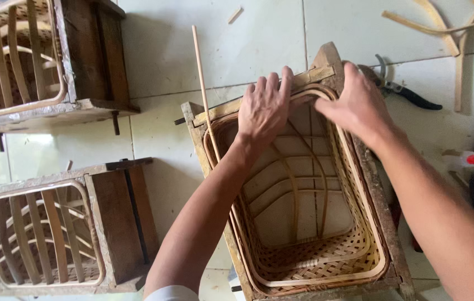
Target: The person weaves thin wooden strips into a rectangular basket frame, bending and inserting them into slots, then securing them with a hammer and applying glue to the joints.
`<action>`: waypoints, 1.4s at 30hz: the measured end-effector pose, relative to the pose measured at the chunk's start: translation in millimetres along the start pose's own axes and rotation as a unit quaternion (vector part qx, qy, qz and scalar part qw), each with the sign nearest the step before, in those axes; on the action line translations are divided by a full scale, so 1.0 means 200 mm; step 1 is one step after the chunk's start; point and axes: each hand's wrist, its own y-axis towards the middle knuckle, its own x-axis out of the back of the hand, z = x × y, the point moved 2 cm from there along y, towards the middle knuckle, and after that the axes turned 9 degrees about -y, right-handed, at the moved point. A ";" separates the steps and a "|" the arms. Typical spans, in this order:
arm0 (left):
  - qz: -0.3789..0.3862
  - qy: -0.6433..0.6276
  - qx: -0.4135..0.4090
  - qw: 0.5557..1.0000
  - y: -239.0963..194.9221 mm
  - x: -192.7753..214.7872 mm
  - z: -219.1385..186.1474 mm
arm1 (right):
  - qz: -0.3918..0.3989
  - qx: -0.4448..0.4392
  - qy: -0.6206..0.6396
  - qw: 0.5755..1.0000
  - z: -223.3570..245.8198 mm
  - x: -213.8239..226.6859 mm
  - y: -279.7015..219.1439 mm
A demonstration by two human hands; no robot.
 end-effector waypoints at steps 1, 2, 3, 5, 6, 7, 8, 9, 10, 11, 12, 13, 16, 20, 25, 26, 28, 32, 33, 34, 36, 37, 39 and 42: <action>-0.028 -0.010 0.001 1.000 -0.02 0.04 -0.02 | -0.004 0.021 -0.002 1.000 0.00 0.04 -0.01; -0.055 -0.020 0.001 0.998 -0.03 0.08 -0.03 | -0.009 0.042 -0.005 0.999 0.00 0.07 -0.02; -0.079 -0.034 0.001 0.996 -0.03 0.11 -0.06 | -0.010 0.059 -0.009 0.998 -0.01 0.10 -0.04; -0.079 -0.032 0.004 0.996 -0.01 0.15 -0.08 | 0.012 0.047 0.049 0.998 -0.02 0.12 -0.06; -0.079 -0.028 0.007 0.996 -0.01 0.16 -0.08 | 0.024 0.044 0.078 0.996 -0.01 0.12 -0.08; -0.069 -0.034 0.019 0.997 -0.01 0.18 -0.08 | 0.019 0.062 0.102 0.993 0.01 0.12 -0.09; -0.060 -0.040 0.030 0.997 -0.02 0.19 -0.08 | 0.015 0.080 0.126 0.989 0.01 0.12 -0.10; -0.051 -0.049 0.039 0.997 0.00 0.20 -0.10 | 0.007 0.095 0.149 0.984 0.02 0.12 -0.11; -0.073 -0.050 0.031 0.996 0.01 0.21 -0.10 | -0.017 0.095 0.123 0.988 0.03 0.10 -0.10; -0.091 -0.050 0.027 0.994 0.00 0.21 -0.10 | -0.036 0.095 0.098 0.990 0.04 0.07 -0.11; -0.109 -0.050 0.024 0.993 -0.01 0.22 -0.10 | -0.055 0.096 0.073 0.991 0.06 0.03 -0.11; -0.102 -0.054 0.031 0.993 -0.03 0.22 -0.11 | -0.078 0.090 0.048 0.992 0.06 0.01 -0.12; -0.072 -0.071 0.053 0.993 0.01 0.24 -0.12 | -0.138 0.103 0.014 0.985 0.05 0.07 -0.10; -0.037 -0.124 0.032 0.991 0.02 0.30 -0.09 | -0.151 0.125 0.094 0.976 0.01 0.10 -0.13; -0.052 -0.213 0.040 0.975 -0.01 0.37 -0.11 | -0.144 0.236 0.146 0.950 -0.11 0.07 -0.06; -0.052 -0.197 0.037 0.978 0.00 0.39 -0.12 | -0.170 0.329 0.118 0.921 -0.16 0.12 -0.04; -0.041 -0.182 0.034 0.982 -0.02 0.37 -0.14 | -0.102 0.177 0.194 0.959 -0.38 0.20 0.05; -0.065 -0.153 0.029 0.986 0.00 0.35 -0.11 | -0.270 0.177 -0.084 0.943 -0.71 0.32 0.34; -0.070 -0.143 0.025 0.987 -0.01 0.34 -0.11 | -0.286 0.197 -0.113 0.931 -0.77 0.29 0.43; -0.046 -0.150 0.036 0.987 0.00 0.31 -0.11 | -0.301 0.217 -0.142 0.918 -0.84 0.27 0.52; -0.005 -0.159 0.059 0.986 0.02 0.27 -0.09 | -0.277 0.135 -0.070 0.949 -1.00 0.24 0.75; -0.006 -0.157 0.061 0.986 0.01 0.26 -0.08 | -0.259 0.097 -0.033 0.960 -1.07 0.22 0.86; -0.006 -0.151 0.063 0.987 0.00 0.24 -0.06 | -0.382 0.162 -0.116 0.902 -1.18 0.24 1.05; -0.002 -0.141 0.057 0.988 0.00 0.23 -0.06 | -0.274 0.050 -0.119 0.953 -1.35 0.27 1.28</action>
